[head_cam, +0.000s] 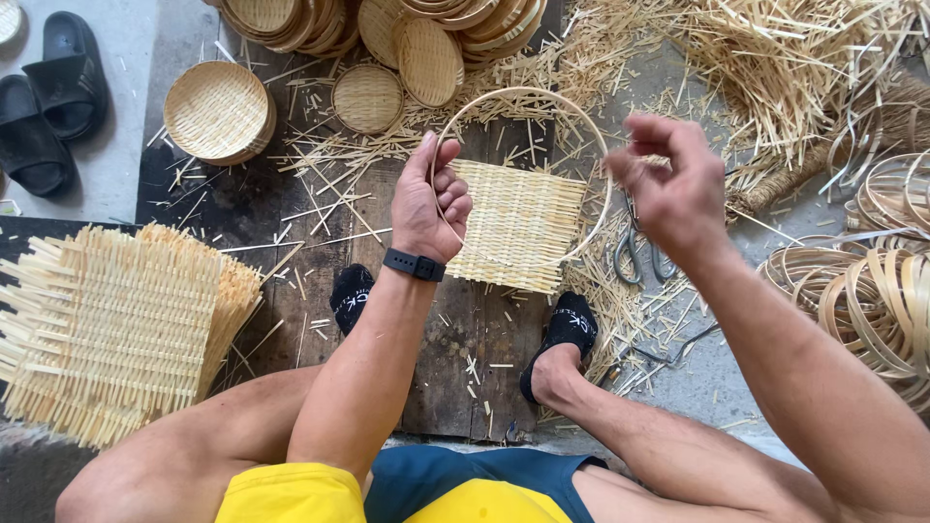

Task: The person sits on the floor and repeatedly assembles small round bamboo baskets. They place a circular bamboo frame over a square woven mat, fold the mat edges up, trim excess with shears, and stack the finished baskets.

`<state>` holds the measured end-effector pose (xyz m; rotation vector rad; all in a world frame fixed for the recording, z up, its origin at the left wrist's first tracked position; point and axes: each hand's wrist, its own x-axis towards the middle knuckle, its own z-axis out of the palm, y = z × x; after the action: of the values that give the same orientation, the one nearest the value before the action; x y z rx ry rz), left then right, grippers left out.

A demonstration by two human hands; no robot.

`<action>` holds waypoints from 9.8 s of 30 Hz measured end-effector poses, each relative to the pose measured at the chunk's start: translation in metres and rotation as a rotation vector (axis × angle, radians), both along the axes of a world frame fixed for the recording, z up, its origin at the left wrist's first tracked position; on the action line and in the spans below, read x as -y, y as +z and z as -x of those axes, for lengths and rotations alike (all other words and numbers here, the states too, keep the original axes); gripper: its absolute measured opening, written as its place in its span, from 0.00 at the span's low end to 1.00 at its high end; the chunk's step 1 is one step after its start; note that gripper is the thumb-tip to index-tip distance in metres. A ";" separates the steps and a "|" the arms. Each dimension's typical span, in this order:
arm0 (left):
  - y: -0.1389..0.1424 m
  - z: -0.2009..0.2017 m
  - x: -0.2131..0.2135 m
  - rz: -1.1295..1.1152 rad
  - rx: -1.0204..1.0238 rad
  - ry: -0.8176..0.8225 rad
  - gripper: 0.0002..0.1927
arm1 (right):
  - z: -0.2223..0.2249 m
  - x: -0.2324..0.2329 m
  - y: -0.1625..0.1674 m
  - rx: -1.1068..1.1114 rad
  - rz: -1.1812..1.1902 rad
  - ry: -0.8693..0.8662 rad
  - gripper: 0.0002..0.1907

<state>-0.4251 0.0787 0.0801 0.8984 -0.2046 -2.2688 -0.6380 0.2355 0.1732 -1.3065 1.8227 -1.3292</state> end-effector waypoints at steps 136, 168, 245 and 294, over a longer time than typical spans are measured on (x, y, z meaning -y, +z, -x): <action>-0.237 0.093 0.090 1.231 0.940 -0.995 0.27 | -0.037 0.117 -0.327 -0.435 -0.770 -0.460 0.31; -0.193 -0.043 -0.027 2.107 1.109 -1.013 0.23 | 0.129 -0.142 -0.317 -0.409 -0.715 -0.325 0.24; -0.200 0.041 -0.028 1.743 1.041 -1.067 0.54 | 0.087 -0.048 -0.367 -1.061 -0.516 0.045 0.21; -0.204 0.026 -0.028 1.630 1.132 -0.956 0.59 | 0.081 -0.030 -0.363 -1.052 -0.752 0.179 0.11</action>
<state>-0.4516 0.1071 -0.1241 0.9415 -2.8129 -0.9864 -0.7194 0.2653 -0.1899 -1.7493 2.3694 0.3093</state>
